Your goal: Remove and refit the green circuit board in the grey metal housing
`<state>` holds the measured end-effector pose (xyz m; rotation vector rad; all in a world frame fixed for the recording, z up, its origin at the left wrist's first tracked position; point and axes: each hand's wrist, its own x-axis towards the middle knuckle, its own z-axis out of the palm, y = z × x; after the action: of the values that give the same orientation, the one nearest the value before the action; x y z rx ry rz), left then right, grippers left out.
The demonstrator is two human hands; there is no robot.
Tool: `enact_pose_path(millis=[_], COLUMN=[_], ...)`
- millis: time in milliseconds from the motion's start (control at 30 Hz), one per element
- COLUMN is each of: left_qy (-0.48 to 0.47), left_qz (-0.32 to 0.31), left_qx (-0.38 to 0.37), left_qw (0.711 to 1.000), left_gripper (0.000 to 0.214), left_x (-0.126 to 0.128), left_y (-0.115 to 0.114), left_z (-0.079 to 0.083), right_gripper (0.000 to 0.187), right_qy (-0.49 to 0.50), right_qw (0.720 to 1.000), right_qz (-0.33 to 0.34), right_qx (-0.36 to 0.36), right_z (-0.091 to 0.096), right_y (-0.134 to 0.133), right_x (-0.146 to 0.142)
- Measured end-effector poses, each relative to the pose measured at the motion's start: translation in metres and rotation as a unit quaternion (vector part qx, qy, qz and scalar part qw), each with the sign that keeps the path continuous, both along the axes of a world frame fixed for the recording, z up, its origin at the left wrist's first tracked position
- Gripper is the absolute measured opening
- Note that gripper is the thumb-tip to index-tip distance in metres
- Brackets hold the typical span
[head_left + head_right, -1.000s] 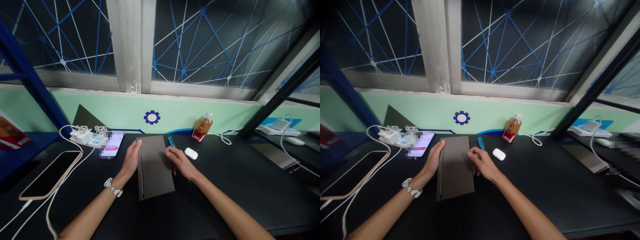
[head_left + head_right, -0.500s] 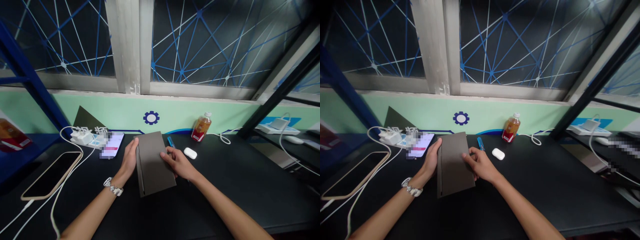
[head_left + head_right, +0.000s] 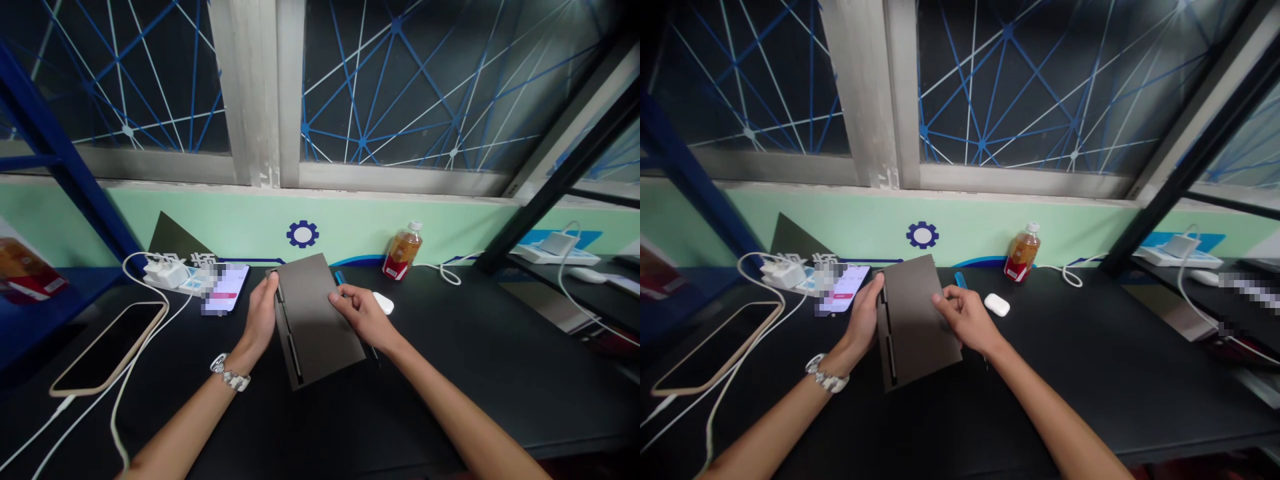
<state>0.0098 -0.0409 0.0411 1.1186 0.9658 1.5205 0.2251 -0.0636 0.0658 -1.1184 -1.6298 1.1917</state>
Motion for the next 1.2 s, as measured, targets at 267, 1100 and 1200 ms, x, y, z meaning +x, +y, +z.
enact_pose_path(millis=[267,1100,1200], left_qy=[0.142,0.656,0.656], left_qz=[0.022,0.062,0.071], left_qx=[-0.013,0.063,0.091], left_qw=[0.99,0.75,0.746], left_gripper=[0.044,0.015,0.018], left_x=[-0.015,-0.007,-0.007], left_y=[0.016,0.019,0.022], left_z=[-0.015,-0.021,-0.028], right_gripper=[0.039,0.028,0.024], right_qy=[0.112,-0.46,-0.44], right_qw=[0.985,0.871,0.882], right_qz=[-0.116,0.089,0.106], right_qx=[0.06,0.146,0.132], right_z=[0.016,-0.004,-0.01], right_y=[0.003,0.142,0.143], right_x=[0.03,-0.057,-0.055])
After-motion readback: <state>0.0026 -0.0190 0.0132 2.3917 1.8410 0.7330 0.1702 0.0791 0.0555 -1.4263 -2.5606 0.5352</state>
